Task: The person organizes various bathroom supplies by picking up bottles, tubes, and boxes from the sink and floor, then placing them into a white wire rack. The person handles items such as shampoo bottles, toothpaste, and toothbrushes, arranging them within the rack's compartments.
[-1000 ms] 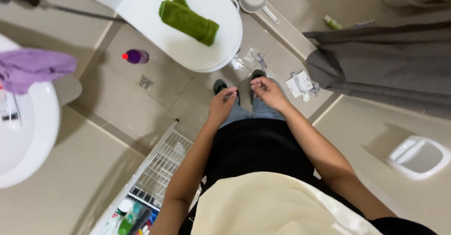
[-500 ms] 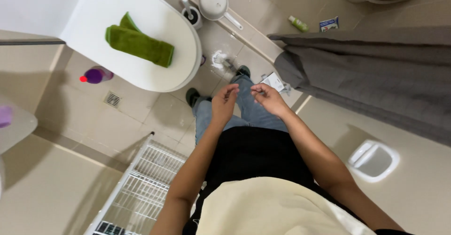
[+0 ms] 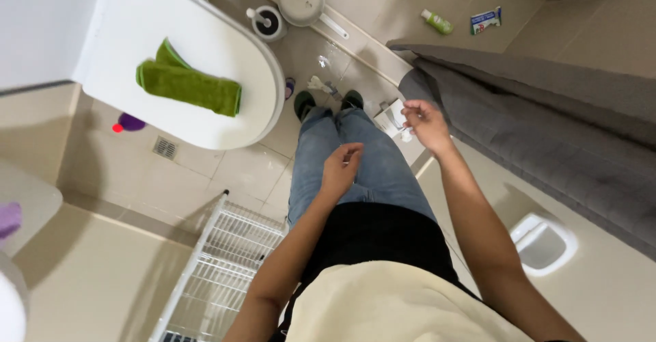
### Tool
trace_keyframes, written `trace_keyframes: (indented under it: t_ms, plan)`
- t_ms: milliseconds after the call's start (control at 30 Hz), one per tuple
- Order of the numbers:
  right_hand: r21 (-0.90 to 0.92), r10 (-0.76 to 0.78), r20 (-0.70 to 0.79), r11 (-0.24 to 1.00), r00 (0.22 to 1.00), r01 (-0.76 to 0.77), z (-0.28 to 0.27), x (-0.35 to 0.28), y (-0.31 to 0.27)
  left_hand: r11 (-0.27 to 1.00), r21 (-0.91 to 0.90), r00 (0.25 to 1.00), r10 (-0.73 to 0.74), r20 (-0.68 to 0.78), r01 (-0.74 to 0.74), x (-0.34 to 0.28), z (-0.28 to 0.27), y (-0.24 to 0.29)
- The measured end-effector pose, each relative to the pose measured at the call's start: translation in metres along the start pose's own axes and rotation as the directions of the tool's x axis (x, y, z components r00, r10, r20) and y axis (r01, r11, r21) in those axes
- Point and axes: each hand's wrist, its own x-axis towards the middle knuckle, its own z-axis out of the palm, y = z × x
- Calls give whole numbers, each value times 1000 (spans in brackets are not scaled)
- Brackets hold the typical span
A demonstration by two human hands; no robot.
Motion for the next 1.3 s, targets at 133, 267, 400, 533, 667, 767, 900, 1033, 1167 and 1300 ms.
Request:
trace_keyframes:
  t_ms: [133,267,400,533,667,767,900,1033,1167,1300]
  plan:
    - [75,16,-29,997,999,-14,38,-6,4,999,37,999,-25,30,24,27,-30,19]
    - [100,-43,-41,994,998,47,73,7,17,997,68,999,32,22,-34,69,-49,35]
    - [-4,-54,-71,999,996,54,91,48,40,989,113,996,93,-4,-92,123,-52,42]
    - [-22,-35,-109,999,993,33,85,105,41,993,88,997,80,5,-80,180,-35,39]
    - [-27,-112,-210,994,971,108,77,192,47,968,187,986,169,-2,-166,248,-3,40]
    - [-6,-163,-261,986,951,167,62,262,75,957,215,981,196,7,-193,304,36,21]
    - [-93,-206,-335,978,920,185,42,384,151,957,208,980,199,26,-200,384,96,-3]
    - [-95,38,-275,993,961,-66,6,464,185,923,347,986,143,86,-165,447,151,-33]
    - [-280,91,-244,947,965,-160,-35,537,270,894,425,987,94,131,-141,487,199,-63]
    - [-526,126,-262,813,957,-251,-76,572,324,917,395,984,-21,177,-51,519,228,-85]
